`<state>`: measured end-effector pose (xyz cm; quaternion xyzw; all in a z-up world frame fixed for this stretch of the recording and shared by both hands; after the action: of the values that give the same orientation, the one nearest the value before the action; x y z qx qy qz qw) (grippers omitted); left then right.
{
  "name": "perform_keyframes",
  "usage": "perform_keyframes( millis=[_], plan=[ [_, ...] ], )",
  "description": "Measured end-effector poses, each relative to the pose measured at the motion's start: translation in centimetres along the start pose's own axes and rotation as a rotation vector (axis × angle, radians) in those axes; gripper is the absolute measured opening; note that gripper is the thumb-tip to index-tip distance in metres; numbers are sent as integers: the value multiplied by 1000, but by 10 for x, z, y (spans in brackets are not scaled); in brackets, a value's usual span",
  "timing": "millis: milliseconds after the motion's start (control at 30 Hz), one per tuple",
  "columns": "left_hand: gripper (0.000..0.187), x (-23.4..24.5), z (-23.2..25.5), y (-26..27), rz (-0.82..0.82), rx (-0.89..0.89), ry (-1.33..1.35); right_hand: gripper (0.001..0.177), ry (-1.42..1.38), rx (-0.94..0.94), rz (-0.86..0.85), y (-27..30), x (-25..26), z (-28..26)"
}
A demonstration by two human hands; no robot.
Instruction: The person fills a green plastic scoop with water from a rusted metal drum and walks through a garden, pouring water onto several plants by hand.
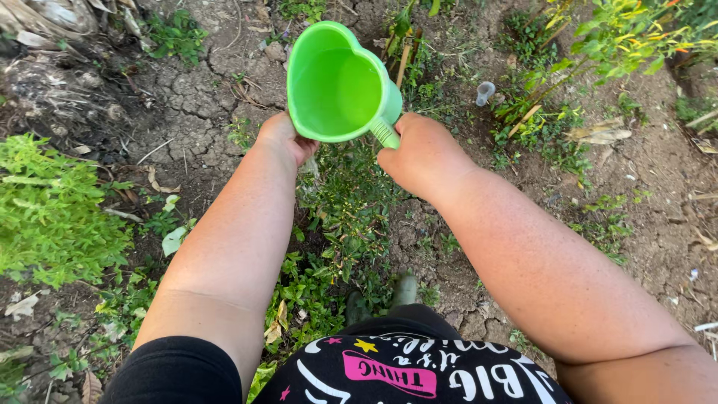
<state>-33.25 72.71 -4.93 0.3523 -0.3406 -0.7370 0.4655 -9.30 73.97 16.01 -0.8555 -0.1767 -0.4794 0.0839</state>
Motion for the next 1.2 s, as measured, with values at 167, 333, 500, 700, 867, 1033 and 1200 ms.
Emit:
perform_keyframes(
  millis=[167,333,500,700,867,1033,1200],
  plan=[
    [16,12,8,-4,-16,-3,73,38,-25,47,-25,-11,-1,-11],
    [13,24,15,-16,89,-38,-25,44,5,138,-3,-29,-3,-17],
    [14,14,11,-25,87,-22,-6,44,45,155,-47,-43,-6,-10],
    [15,-11,-6,-34,53,32,113,41,71,137,-54,-50,0,4],
    [20,-26,-24,-37,73,70,63,41,118,88,-74,-51,7,18],
    [18,-54,-43,-41,-41,71,54,38,143,61,-36,-50,19,34],
    [20,-62,-55,-44,-25,74,20,35,154,41,-16,-46,23,46]
  ],
)
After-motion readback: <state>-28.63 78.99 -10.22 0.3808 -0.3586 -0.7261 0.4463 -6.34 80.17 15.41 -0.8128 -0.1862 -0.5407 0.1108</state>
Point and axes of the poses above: each hand's wrist, its own y-axis away from the middle knuckle, its own x-axis out of the back of the hand, z = x × y, the point moved 9 cm from there along -y, towards the middle knuckle, and after that the axes turned 15 degrees about z, right-handed, at the moved point
